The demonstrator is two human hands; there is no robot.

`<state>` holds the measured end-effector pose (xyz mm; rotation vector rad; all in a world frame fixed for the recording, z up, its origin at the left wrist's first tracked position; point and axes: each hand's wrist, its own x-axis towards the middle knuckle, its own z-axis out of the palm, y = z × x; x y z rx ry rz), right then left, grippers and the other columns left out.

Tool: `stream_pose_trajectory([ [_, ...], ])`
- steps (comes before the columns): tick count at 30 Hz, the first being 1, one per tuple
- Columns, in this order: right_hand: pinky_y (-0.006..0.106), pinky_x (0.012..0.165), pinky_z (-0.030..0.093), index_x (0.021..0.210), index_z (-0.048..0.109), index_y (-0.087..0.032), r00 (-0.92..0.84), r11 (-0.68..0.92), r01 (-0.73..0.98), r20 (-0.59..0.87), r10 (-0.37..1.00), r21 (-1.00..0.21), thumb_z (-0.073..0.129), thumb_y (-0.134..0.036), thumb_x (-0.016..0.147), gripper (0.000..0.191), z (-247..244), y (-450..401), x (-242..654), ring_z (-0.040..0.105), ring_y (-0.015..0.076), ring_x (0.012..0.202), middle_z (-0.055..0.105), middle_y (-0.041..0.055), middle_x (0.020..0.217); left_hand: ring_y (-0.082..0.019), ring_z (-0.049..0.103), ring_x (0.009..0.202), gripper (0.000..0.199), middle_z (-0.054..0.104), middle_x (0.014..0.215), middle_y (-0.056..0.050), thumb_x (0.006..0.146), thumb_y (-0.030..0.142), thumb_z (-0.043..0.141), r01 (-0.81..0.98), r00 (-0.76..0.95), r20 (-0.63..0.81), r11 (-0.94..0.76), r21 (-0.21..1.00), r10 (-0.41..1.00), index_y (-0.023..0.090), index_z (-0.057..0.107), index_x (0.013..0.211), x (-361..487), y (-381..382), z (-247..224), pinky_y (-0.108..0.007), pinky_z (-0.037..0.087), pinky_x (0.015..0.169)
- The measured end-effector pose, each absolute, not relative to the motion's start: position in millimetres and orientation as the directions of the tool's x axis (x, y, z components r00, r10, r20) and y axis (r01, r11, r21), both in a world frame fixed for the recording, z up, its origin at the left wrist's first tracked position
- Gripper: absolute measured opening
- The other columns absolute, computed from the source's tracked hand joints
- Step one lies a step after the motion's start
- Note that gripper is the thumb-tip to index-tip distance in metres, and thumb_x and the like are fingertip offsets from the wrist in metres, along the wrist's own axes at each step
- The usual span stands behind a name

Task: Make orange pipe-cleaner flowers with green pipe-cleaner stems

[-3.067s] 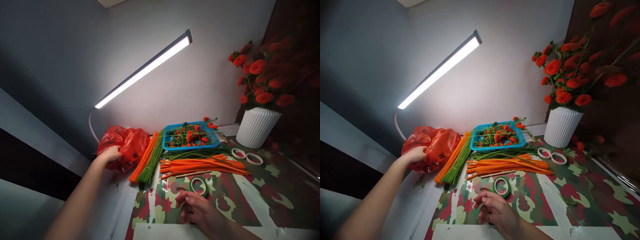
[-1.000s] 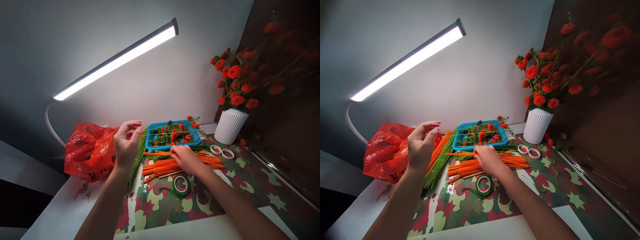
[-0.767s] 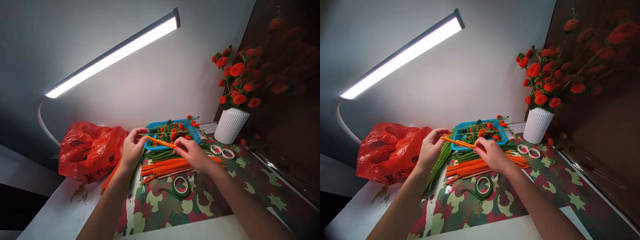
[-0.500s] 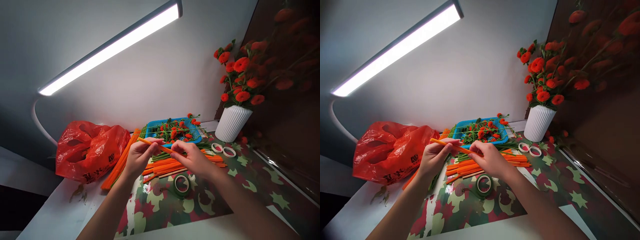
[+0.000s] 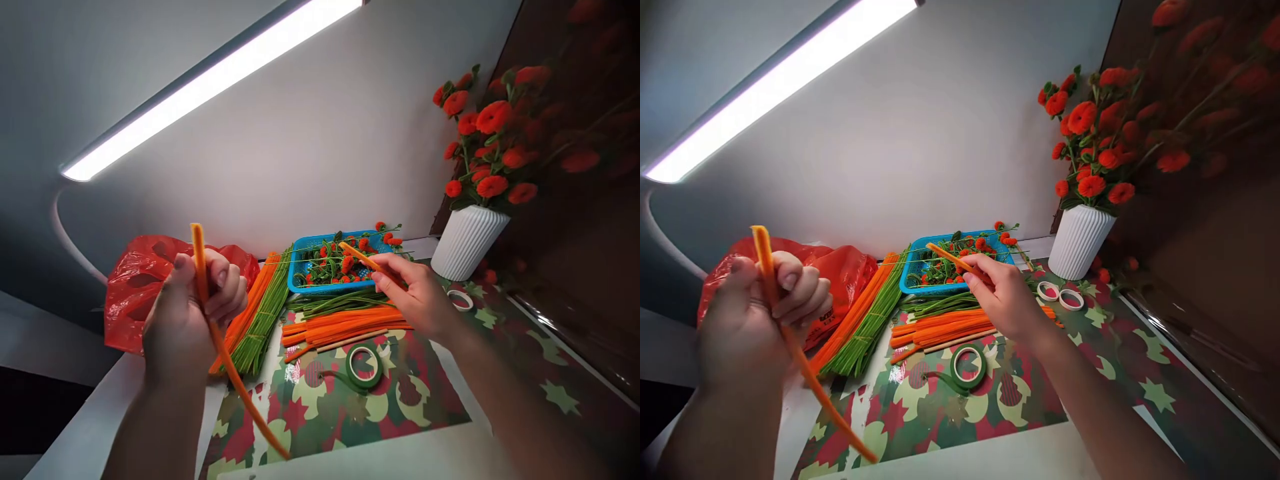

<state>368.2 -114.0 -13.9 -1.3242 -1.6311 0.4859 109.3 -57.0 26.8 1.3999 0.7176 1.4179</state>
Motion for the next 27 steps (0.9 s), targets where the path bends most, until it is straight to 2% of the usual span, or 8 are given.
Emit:
stream_pose_trajectory([
  [2, 0.023, 0.048, 0.029, 0.099, 0.061, -0.021, 0.014, 0.327, 0.533, 0.395, 0.919, -0.78, 0.046, -0.032, 0.094, 0.019, -10, -116, 370, 0.04, 0.0112, 0.054, 0.044, -0.0034, 0.062, -0.011, 0.021, 0.036, 0.031, 0.027, 0.043, 0.006, 0.086, 0.048, 0.051, -0.063, 0.222, 0.376, -0.372, 0.926, 0.9, 0.024, 0.057, 0.068, 106, -58, 25, -0.027, 0.017, 0.036],
  [4, 0.024, 0.046, 0.024, 0.094, 0.061, -0.021, -0.02, 0.33, 0.523, 0.376, 0.927, -0.786, 0.044, -0.035, 0.095, 0.022, -9, -118, 369, 0.034, 0.0104, 0.05, 0.037, -0.0048, 0.057, -0.012, 0.031, 0.039, 0.023, 0.037, 0.046, 0.005, 0.088, 0.044, 0.051, 0.136, 0.326, 0.373, -0.433, 0.891, 0.869, 0.025, 0.063, 0.087, 109, -56, 16, -0.026, 0.024, 0.038],
  [6, 0.024, 0.046, 0.022, 0.088, 0.06, -0.021, -0.054, 0.327, 0.516, 0.351, 0.935, -0.791, 0.043, -0.037, 0.096, 0.025, -10, -120, 367, 0.031, 0.01, 0.049, 0.034, -0.0054, 0.056, -0.013, 0.044, 0.047, 0.024, 0.051, 0.054, 0.003, 0.09, 0.04, 0.049, 0.286, 0.453, 0.347, -0.502, 0.816, 0.821, 0.025, 0.061, 0.105, 116, -54, 6, -0.025, 0.034, 0.045],
  [9, 0.024, 0.047, 0.022, 0.094, 0.06, -0.022, -0.1, 0.302, 0.506, 0.293, 0.951, -0.808, 0.041, -0.036, 0.097, 0.023, -18, -122, 362, 0.031, 0.0101, 0.049, 0.034, -0.006, 0.056, -0.014, 0.056, 0.06, 0.025, 0.066, 0.074, -0.001, 0.091, 0.031, 0.048, 0.38, 0.577, 0.259, -0.535, 0.754, 0.775, 0.024, 0.062, 0.109, 130, -53, -9, -0.024, 0.042, 0.052],
  [12, 0.022, 0.05, 0.026, 0.11, 0.056, -0.024, -0.143, 0.293, 0.5, 0.255, 0.956, -0.815, 0.041, -0.031, 0.096, 0.022, -31, -120, 358, 0.036, 0.0105, 0.053, 0.041, -0.0057, 0.062, -0.017, 0.062, 0.072, 0.02, 0.07, 0.083, -0.004, 0.088, 0.026, 0.05, 0.394, 0.593, 0.249, -0.546, 0.74, 0.766, 0.022, 0.068, 0.097, 145, -55, -19, -0.025, 0.046, 0.06],
  [18, 0.022, 0.053, 0.028, 0.079, 0.056, -0.018, -0.185, 0.289, 0.533, 0.224, 0.957, -0.795, 0.043, -0.018, 0.089, 0.016, -43, -103, 353, 0.038, 0.0102, 0.057, 0.043, -0.0052, 0.063, -0.014, 0.055, 0.06, 0.021, 0.068, 0.072, -0.001, 0.09, 0.032, 0.05, 0.316, 0.551, 0.227, -0.452, 0.834, 0.803, 0.021, 0.062, 0.104, 159, -50, -33, -0.023, 0.038, 0.052],
  [22, 0.022, 0.052, 0.026, 0.076, 0.053, -0.019, -0.229, 0.298, 0.525, 0.204, 0.952, -0.797, 0.043, -0.015, 0.086, 0.014, -44, -94, 349, 0.036, 0.0099, 0.055, 0.04, -0.0063, 0.06, -0.012, 0.05, 0.057, 0.014, 0.063, 0.071, 0.0, 0.087, 0.034, 0.056, 0.249, 0.495, 0.22, -0.38, 0.891, 0.841, 0.02, 0.059, 0.09, 159, -44, -38, -0.021, 0.037, 0.051],
  [27, 0.023, 0.052, 0.025, 0.073, 0.049, -0.019, -0.25, 0.285, 0.511, 0.177, 0.952, -0.811, 0.042, -0.015, 0.084, 0.014, -46, -93, 349, 0.034, 0.01, 0.055, 0.039, -0.0062, 0.06, -0.01, 0.041, 0.051, 0.02, 0.05, 0.06, 0.003, 0.082, 0.038, 0.062, 0.247, 0.484, 0.191, -0.343, 0.906, 0.854, 0.018, 0.062, 0.083, 159, -43, -39, -0.021, 0.032, 0.046],
])
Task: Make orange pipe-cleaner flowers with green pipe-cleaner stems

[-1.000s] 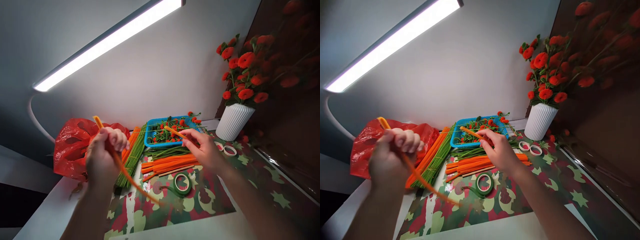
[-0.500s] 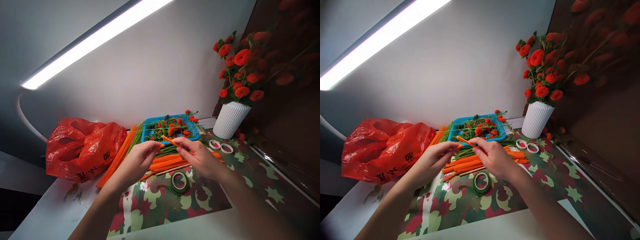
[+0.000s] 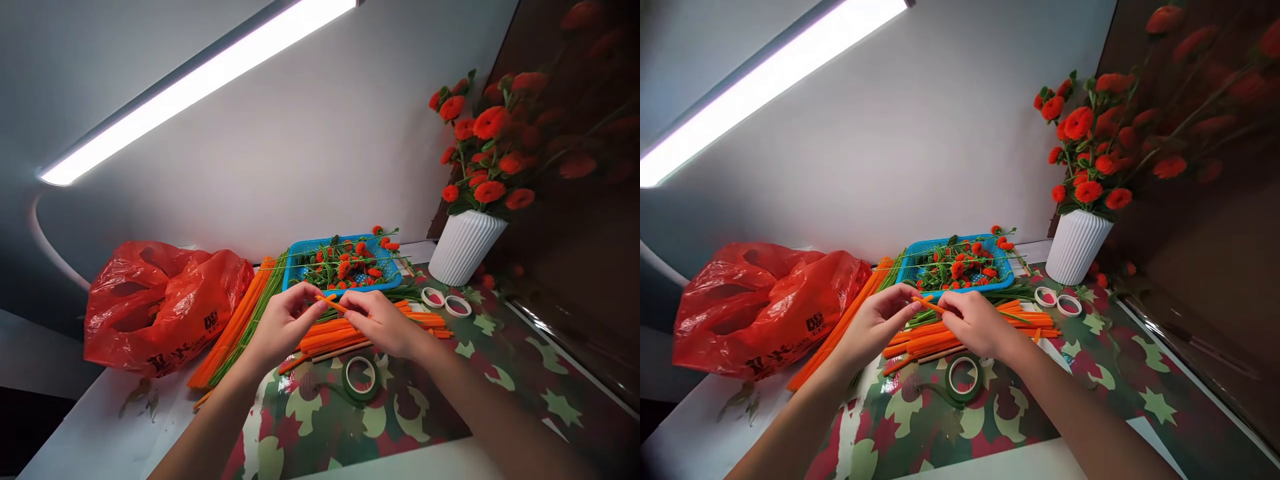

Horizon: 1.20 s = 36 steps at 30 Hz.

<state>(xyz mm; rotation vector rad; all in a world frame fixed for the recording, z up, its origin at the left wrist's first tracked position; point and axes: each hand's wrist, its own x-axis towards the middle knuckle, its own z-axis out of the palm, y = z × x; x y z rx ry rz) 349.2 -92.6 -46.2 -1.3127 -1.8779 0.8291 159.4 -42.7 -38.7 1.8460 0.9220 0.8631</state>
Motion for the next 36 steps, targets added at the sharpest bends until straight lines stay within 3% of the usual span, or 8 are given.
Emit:
stream_pose_trajectory([
  [17, 0.02, 0.047, 0.03, 0.073, 0.052, -0.018, -0.289, 0.083, 0.257, 0.006, 0.957, -0.963, 0.046, -0.017, 0.08, 0.009, -42, -97, 360, 0.039, 0.0086, 0.052, 0.046, -0.0053, 0.059, -0.012, 0.052, 0.059, 0.02, 0.062, 0.066, -0.001, 0.079, 0.037, 0.068, 0.185, 0.488, 0.203, -0.328, 0.926, 0.849, 0.018, 0.07, 0.081, 161, -45, -35, -0.022, 0.039, 0.052],
  [24, 0.018, 0.045, 0.037, 0.08, 0.055, -0.018, -0.403, -0.128, 0.076, -0.148, 0.903, -0.989, 0.048, -0.017, 0.079, 0.007, -40, -99, 364, 0.046, 0.0084, 0.049, 0.052, -0.0046, 0.058, -0.012, 0.052, 0.061, 0.018, 0.061, 0.067, -0.001, 0.08, 0.035, 0.069, 0.181, 0.503, 0.248, -0.381, 0.906, 0.828, 0.017, 0.068, 0.077, 160, -45, -37, -0.022, 0.041, 0.053],
  [28, 0.02, 0.042, 0.041, 0.081, 0.055, -0.015, -0.563, -0.263, -0.118, -0.154, 0.812, -0.958, 0.046, -0.03, 0.087, 0.019, -43, -95, 362, 0.05, 0.0082, 0.041, 0.059, -0.0013, 0.06, -0.012, 0.054, 0.063, 0.012, 0.062, 0.071, -0.002, 0.084, 0.029, 0.065, 0.176, 0.574, 0.367, -0.547, 0.818, 0.732, 0.018, 0.069, 0.08, 157, -47, -37, -0.022, 0.043, 0.055],
  [32, 0.017, 0.044, 0.04, 0.077, 0.055, -0.014, -0.619, -0.373, -0.256, -0.145, 0.772, -0.892, 0.048, -0.031, 0.09, 0.023, -48, -94, 358, 0.039, 0.0025, 0.034, 0.054, -0.0043, 0.054, -0.011, 0.056, 0.066, 0.007, 0.063, 0.073, -0.001, 0.086, 0.02, 0.063, 0.162, 0.659, 0.464, -0.714, 0.681, 0.592, 0.018, 0.069, 0.082, 155, -50, -30, -0.021, 0.043, 0.056],
  [36, 0.018, 0.044, 0.04, 0.082, 0.059, -0.013, -0.696, -0.426, -0.276, -0.126, 0.707, -0.862, 0.052, -0.034, 0.091, 0.024, -44, -100, 356, 0.029, 0.0019, 0.032, 0.045, -0.0082, 0.048, -0.01, 0.057, 0.065, 0.006, 0.063, 0.074, -0.001, 0.085, 0.014, 0.062, 0.141, 0.699, 0.512, -0.799, 0.585, 0.499, 0.018, 0.067, 0.085, 151, -56, -19, -0.019, 0.044, 0.056],
])
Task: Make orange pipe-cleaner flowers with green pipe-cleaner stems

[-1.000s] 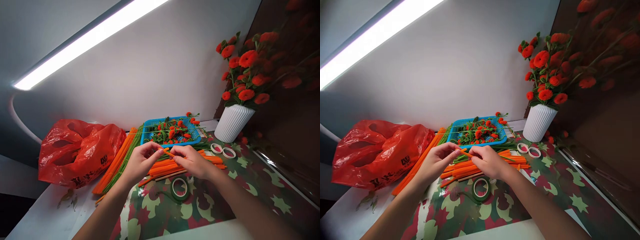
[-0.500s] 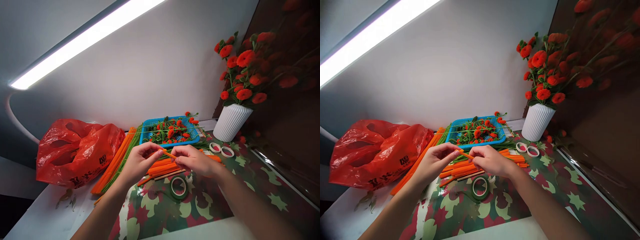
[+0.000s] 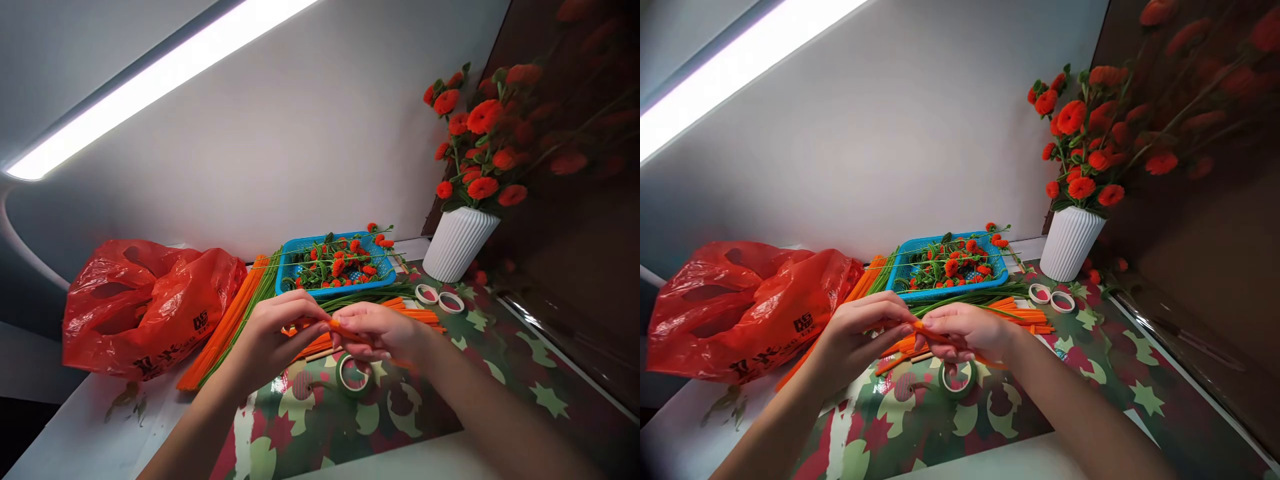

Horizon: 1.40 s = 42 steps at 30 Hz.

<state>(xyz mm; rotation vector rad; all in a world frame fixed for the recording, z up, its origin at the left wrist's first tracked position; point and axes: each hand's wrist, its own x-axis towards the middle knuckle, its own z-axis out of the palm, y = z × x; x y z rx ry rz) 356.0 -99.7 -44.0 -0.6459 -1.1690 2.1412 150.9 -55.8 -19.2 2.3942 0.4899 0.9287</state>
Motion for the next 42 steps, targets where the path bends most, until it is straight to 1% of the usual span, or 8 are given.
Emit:
stream_pose_trajectory([
  [7, 0.015, 0.036, 0.03, 0.084, 0.058, -0.016, -0.7, -0.367, -0.249, -0.095, 0.708, -0.896, 0.053, -0.038, 0.092, 0.023, -12, -129, 350, 0.026, 0.0043, 0.038, 0.036, -0.0092, 0.049, -0.008, 0.059, 0.065, 0.011, 0.063, 0.076, 0.0, 0.082, 0.01, 0.067, 0.056, 0.678, 0.611, -0.858, 0.511, 0.409, 0.019, 0.067, 0.088, 141, -74, 3, -0.017, 0.048, 0.059],
  [11, 0.016, 0.041, 0.03, 0.085, 0.06, -0.018, -0.529, -0.092, 0.128, -0.146, 0.836, -0.988, 0.051, -0.037, 0.093, 0.022, 6, -146, 351, 0.038, 0.0058, 0.048, 0.046, -0.0043, 0.062, -0.008, 0.06, 0.063, 0.01, 0.063, 0.075, 0.001, 0.082, 0.009, 0.066, 0.061, 0.72, 0.578, -0.865, 0.498, 0.384, 0.019, 0.067, 0.086, 140, -85, 11, -0.017, 0.049, 0.059],
  [14, 0.019, 0.044, 0.026, 0.079, 0.06, -0.018, -0.439, 0.116, 0.423, -0.092, 0.894, -0.899, 0.048, -0.031, 0.094, 0.023, 7, -144, 354, 0.041, 0.0073, 0.053, 0.049, -0.0028, 0.064, -0.009, 0.06, 0.064, 0.008, 0.064, 0.075, 0.001, 0.083, 0.012, 0.065, 0.138, 0.777, 0.512, -0.892, 0.43, 0.367, 0.019, 0.067, 0.084, 142, -82, 6, -0.018, 0.048, 0.059],
  [16, 0.021, 0.048, 0.027, 0.074, 0.059, -0.018, -0.409, 0.181, 0.483, -0.038, 0.912, -0.857, 0.049, -0.028, 0.092, 0.024, -1, -134, 357, 0.042, 0.0086, 0.056, 0.049, -0.0029, 0.062, -0.01, 0.059, 0.064, 0.007, 0.065, 0.074, 0.0, 0.086, 0.015, 0.062, 0.21, 0.792, 0.486, -0.912, 0.352, 0.37, 0.019, 0.068, 0.084, 145, -73, -3, -0.019, 0.047, 0.057],
  [19, 0.021, 0.051, 0.029, 0.075, 0.06, -0.017, -0.444, 0.125, 0.408, -0.077, 0.892, -0.904, 0.05, -0.031, 0.091, 0.023, -18, -113, 363, 0.041, 0.0091, 0.058, 0.05, -0.0026, 0.066, -0.012, 0.061, 0.068, 0.009, 0.067, 0.077, -0.001, 0.088, 0.017, 0.06, 0.246, 0.79, 0.483, -0.918, 0.312, 0.376, 0.019, 0.068, 0.085, 149, -58, -18, -0.021, 0.048, 0.06],
  [24, 0.022, 0.053, 0.031, 0.083, 0.062, -0.013, -0.568, -0.068, 0.065, -0.093, 0.818, -0.996, 0.058, -0.05, 0.086, 0.037, -46, -88, 374, 0.041, 0.0087, 0.058, 0.049, -0.0023, 0.065, -0.011, 0.062, 0.069, 0.01, 0.068, 0.078, -0.002, 0.086, 0.011, 0.06, 0.163, 0.735, 0.555, -0.896, 0.413, 0.389, 0.019, 0.068, 0.088, 155, -48, -30, -0.02, 0.049, 0.063],
  [29, 0.021, 0.05, 0.026, 0.082, 0.062, -0.012, -0.615, -0.113, -0.087, -0.035, 0.787, -0.99, 0.064, -0.048, 0.083, 0.036, -56, -83, 375, 0.035, 0.0066, 0.054, 0.044, -0.0045, 0.06, -0.01, 0.062, 0.069, 0.013, 0.067, 0.079, -0.002, 0.084, 0.007, 0.062, 0.063, 0.712, 0.589, -0.87, 0.49, 0.383, 0.018, 0.068, 0.089, 158, -51, -31, -0.02, 0.05, 0.063],
  [42, 0.021, 0.051, 0.026, 0.077, 0.065, -0.013, -0.594, -0.154, -0.104, -0.063, 0.802, -0.982, 0.071, -0.045, 0.077, 0.032, -51, -87, 368, 0.031, 0.0061, 0.052, 0.043, -0.0073, 0.058, -0.013, 0.062, 0.069, 0.011, 0.066, 0.075, -0.004, 0.087, 0.012, 0.058, 0.058, 0.751, 0.516, -0.821, 0.568, 0.411, 0.017, 0.068, 0.085, 157, -51, -28, -0.024, 0.05, 0.063],
])
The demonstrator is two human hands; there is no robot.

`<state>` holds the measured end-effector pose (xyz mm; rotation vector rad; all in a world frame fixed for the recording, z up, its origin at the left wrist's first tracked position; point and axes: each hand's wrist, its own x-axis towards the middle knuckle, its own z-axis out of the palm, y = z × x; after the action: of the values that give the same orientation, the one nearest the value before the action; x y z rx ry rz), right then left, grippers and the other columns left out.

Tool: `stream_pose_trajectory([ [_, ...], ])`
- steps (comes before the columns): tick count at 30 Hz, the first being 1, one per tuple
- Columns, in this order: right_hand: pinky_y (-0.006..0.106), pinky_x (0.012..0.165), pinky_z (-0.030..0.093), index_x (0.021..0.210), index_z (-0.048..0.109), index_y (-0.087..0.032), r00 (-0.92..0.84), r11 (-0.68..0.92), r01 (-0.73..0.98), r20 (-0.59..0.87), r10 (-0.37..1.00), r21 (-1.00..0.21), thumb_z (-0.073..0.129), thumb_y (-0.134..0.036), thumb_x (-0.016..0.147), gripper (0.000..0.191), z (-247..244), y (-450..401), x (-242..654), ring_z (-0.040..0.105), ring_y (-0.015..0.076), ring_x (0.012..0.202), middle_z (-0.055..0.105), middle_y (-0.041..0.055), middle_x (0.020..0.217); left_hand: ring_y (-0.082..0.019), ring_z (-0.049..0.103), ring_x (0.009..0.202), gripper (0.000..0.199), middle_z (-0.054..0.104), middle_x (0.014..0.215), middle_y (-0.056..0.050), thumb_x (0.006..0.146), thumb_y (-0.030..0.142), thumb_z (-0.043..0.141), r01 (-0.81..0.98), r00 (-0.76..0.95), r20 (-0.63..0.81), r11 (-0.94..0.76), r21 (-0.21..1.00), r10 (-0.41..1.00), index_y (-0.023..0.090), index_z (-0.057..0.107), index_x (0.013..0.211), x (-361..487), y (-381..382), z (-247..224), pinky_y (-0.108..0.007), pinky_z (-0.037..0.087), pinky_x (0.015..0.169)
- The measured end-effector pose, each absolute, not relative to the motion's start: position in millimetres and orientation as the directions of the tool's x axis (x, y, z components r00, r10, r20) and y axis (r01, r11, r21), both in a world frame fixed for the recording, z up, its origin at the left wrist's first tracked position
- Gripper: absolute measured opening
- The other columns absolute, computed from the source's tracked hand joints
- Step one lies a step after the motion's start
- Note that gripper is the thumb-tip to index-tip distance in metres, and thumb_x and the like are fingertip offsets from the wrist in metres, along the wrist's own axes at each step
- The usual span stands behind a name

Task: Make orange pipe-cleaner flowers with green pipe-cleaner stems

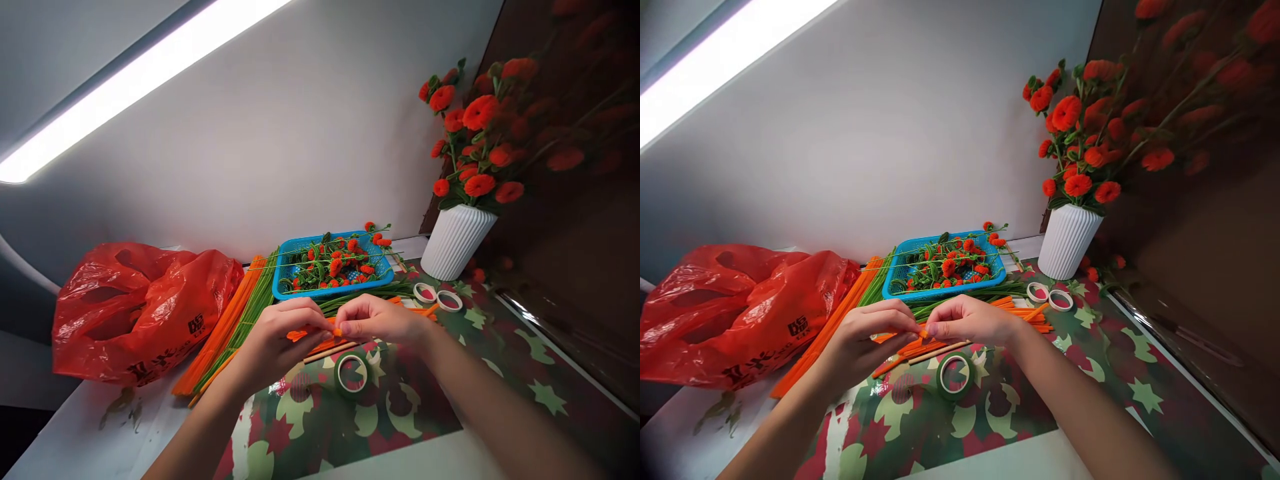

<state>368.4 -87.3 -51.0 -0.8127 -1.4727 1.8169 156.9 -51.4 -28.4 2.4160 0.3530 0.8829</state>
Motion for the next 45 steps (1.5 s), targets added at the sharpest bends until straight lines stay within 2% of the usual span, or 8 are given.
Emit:
stream_pose_trajectory([
  [5, 0.021, 0.055, 0.032, 0.076, 0.067, -0.014, -0.517, -0.023, 0.004, -0.022, 0.856, -1.0, 0.071, -0.043, 0.077, 0.029, -51, -87, 367, 0.042, 0.0085, 0.06, 0.054, -0.0027, 0.067, -0.012, 0.061, 0.068, 0.012, 0.066, 0.074, -0.003, 0.087, 0.013, 0.057, 0.113, 0.763, 0.495, -0.84, 0.531, 0.416, 0.018, 0.067, 0.083, 156, -52, -26, -0.021, 0.049, 0.061],
  [11, 0.021, 0.046, 0.023, 0.079, 0.066, -0.015, -0.372, 0.149, 0.316, 0.022, 0.928, -0.937, 0.065, -0.039, 0.08, 0.024, -49, -95, 362, 0.032, 0.0074, 0.05, 0.044, -0.0055, 0.056, -0.011, 0.057, 0.063, 0.014, 0.063, 0.07, -0.001, 0.088, 0.017, 0.055, 0.275, 0.78, 0.42, -0.857, 0.435, 0.463, 0.019, 0.065, 0.078, 154, -54, -26, -0.019, 0.043, 0.054],
  [18, 0.026, 0.055, 0.025, 0.063, 0.061, -0.017, -0.361, 0.592, 0.708, 0.523, 0.772, -0.385, 0.056, -0.022, 0.079, 0.017, -58, -97, 352, 0.041, 0.0097, 0.051, 0.059, -0.0013, 0.055, -0.01, 0.054, 0.056, 0.013, 0.063, 0.066, 0.001, 0.085, 0.017, 0.058, 0.4, 0.75, 0.406, -0.847, 0.351, 0.523, 0.019, 0.065, 0.075, 159, -56, -30, -0.019, 0.038, 0.049],
  [22, 0.029, 0.055, 0.022, 0.059, 0.056, -0.016, -0.454, 0.633, 0.764, 0.593, 0.665, -0.125, 0.045, -0.019, 0.086, 0.03, -65, -96, 349, 0.039, 0.0106, 0.049, 0.056, 0.0001, 0.051, -0.011, 0.055, 0.057, 0.013, 0.062, 0.064, 0.001, 0.085, 0.017, 0.058, 0.435, 0.73, 0.416, -0.838, 0.329, 0.542, 0.019, 0.064, 0.073, 160, -57, -31, -0.019, 0.038, 0.051],
  [26, 0.027, 0.056, 0.025, 0.065, 0.062, -0.017, -0.314, 0.56, 0.741, 0.547, 0.776, -0.37, 0.053, -0.024, 0.084, 0.022, -57, -99, 350, 0.042, 0.0102, 0.052, 0.059, -0.0001, 0.057, -0.01, 0.053, 0.055, 0.014, 0.061, 0.065, 0.002, 0.088, 0.019, 0.055, 0.403, 0.736, 0.503, -0.89, 0.213, 0.454, 0.019, 0.064, 0.077, 158, -55, -34, -0.021, 0.038, 0.052],
  [29, 0.023, 0.051, 0.027, 0.072, 0.066, -0.017, -0.226, 0.363, 0.579, 0.283, 0.932, -0.73, 0.06, -0.032, 0.082, 0.019, -47, -101, 354, 0.037, 0.0085, 0.05, 0.051, -0.0035, 0.054, -0.01, 0.052, 0.055, 0.015, 0.062, 0.065, 0.001, 0.089, 0.019, 0.054, 0.348, 0.748, 0.597, -0.937, 0.021, 0.291, 0.019, 0.064, 0.077, 157, -54, -34, -0.023, 0.039, 0.054],
  [32, 0.021, 0.045, 0.027, 0.076, 0.066, -0.014, -0.275, 0.131, 0.34, 0.034, 0.961, -0.931, 0.06, -0.041, 0.082, 0.028, -40, -101, 358, 0.036, 0.0075, 0.048, 0.046, -0.0045, 0.054, -0.011, 0.054, 0.055, 0.015, 0.063, 0.066, 0.0, 0.089, 0.017, 0.054, 0.312, 0.738, 0.655, -0.943, -0.117, 0.163, 0.018, 0.064, 0.078, 158, -54, -33, -0.024, 0.04, 0.055],
  [45, 0.021, 0.052, 0.045, 0.069, 0.066, -0.012, -0.359, -0.266, -0.091, -0.218, 0.907, -0.96, 0.072, -0.041, 0.071, 0.029, -45, -93, 357, 0.051, 0.008, 0.052, 0.058, -0.0014, 0.058, -0.011, 0.059, 0.058, 0.018, 0.063, 0.065, 0.0, 0.092, 0.019, 0.051, 0.279, 0.735, 0.67, -0.947, -0.16, 0.104, 0.021, 0.065, 0.081, 160, -57, -33, -0.024, 0.043, 0.056],
])
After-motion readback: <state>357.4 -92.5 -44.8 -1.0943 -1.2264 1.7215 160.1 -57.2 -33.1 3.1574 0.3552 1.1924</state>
